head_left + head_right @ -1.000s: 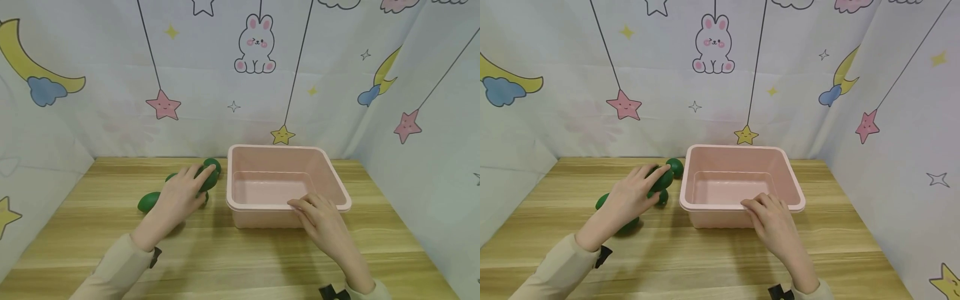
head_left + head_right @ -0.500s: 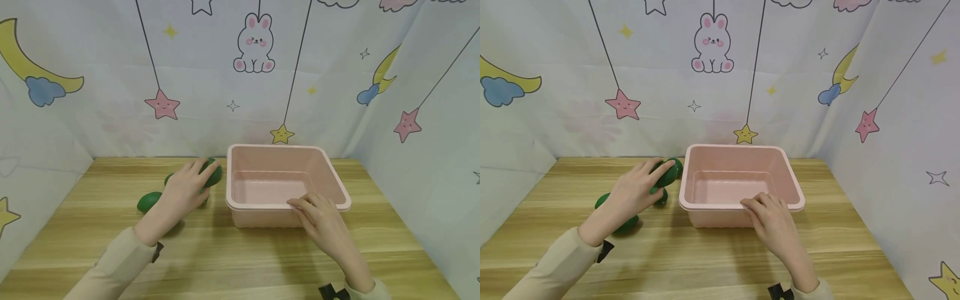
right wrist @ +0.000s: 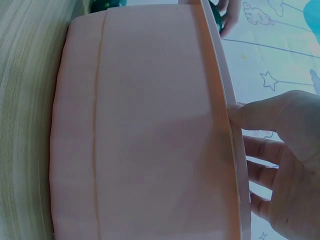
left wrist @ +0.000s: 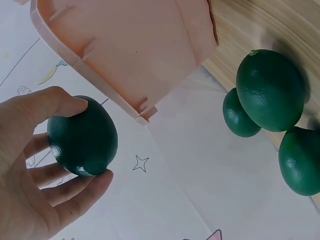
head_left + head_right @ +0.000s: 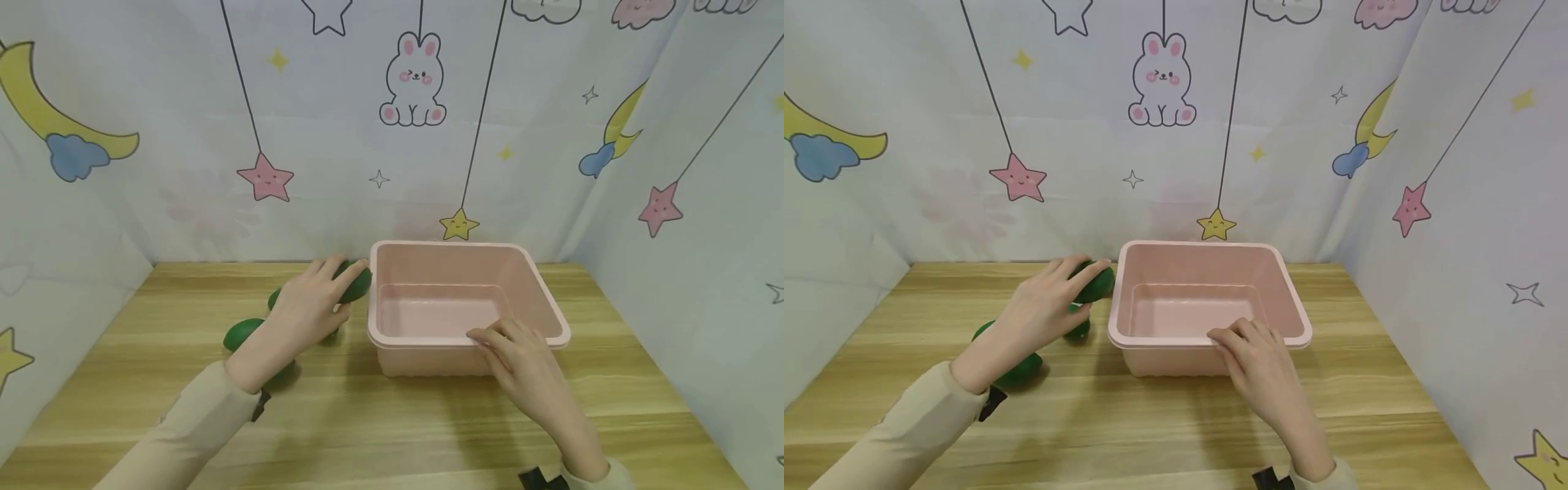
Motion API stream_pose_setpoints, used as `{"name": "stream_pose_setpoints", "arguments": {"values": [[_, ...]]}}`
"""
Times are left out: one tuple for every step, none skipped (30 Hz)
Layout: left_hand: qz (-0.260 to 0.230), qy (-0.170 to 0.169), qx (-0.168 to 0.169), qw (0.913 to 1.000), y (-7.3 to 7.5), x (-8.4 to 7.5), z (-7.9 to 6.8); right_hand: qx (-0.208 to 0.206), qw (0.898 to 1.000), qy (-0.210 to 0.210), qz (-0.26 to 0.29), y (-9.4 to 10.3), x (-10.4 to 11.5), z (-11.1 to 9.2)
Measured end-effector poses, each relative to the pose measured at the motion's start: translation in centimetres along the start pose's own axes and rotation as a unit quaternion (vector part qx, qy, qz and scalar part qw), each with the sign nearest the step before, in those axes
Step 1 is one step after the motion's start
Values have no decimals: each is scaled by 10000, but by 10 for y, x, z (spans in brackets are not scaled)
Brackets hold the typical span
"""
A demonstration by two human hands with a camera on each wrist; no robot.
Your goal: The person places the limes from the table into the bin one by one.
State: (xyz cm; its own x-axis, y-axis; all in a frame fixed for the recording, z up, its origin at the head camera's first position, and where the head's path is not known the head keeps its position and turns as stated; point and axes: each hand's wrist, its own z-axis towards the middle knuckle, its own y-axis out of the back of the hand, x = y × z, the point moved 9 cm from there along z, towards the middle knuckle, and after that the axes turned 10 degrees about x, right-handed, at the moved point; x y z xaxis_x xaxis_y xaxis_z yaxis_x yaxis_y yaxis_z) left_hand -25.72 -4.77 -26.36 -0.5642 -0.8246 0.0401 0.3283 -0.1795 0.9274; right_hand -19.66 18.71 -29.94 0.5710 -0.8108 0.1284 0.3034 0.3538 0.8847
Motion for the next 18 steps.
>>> {"name": "stream_pose_setpoints", "arguments": {"values": [[-19,-9,45,10000,-1,0,2,-11,10000,-6,1,0,0,0],[-32,-31,76,10000,-1,-1,4,-13,10000,-11,5,0,0,0],[-39,-55,98,9999,-1,-2,6,-18,10000,-14,6,0,0,-1],[-47,-81,110,9999,-1,-3,8,-17,10000,-16,6,0,0,-1],[-63,-105,119,9999,-1,-4,10,-13,10000,-21,7,0,0,0],[-80,-126,117,9998,-1,-5,12,-12,10000,-25,10,0,0,0],[-93,-157,116,9998,-1,-7,15,-10,10000,-28,9,0,0,0],[-113,-190,105,9997,-1,-8,17,-8,10000,-27,1,1,0,0],[-143,-204,103,9996,-1,-9,20,-12,10000,-23,-2,1,0,0],[-172,-219,101,9996,-1,-11,22,-14,10000,-20,-4,1,0,0],[-186,-233,119,9995,-2,-12,25,-12,10000,-17,-10,1,0,0],[-194,-246,145,9994,-2,-14,27,-17,10000,-8,-14,1,0,0],[-193,-254,180,9993,-3,-15,30,-19,10000,-2,-20,1,0,0],[-199,-252,231,9992,-4,-16,32,-20,10000,3,-23,1,1,0],[-208,-249,308,9990,-5,-18,34,-18,10000,12,-21,1,1,0],[-218,-249,386,9987,-6,-19,36,-17,10000,15,-22,1,1,0],[-241,-251,466,9983,-7,-20,38,-16,10000,17,-25,1,1,0],[-283,-250,534,9979,-8,-20,39,-15,10000,19,-12,1,2,0]]}}
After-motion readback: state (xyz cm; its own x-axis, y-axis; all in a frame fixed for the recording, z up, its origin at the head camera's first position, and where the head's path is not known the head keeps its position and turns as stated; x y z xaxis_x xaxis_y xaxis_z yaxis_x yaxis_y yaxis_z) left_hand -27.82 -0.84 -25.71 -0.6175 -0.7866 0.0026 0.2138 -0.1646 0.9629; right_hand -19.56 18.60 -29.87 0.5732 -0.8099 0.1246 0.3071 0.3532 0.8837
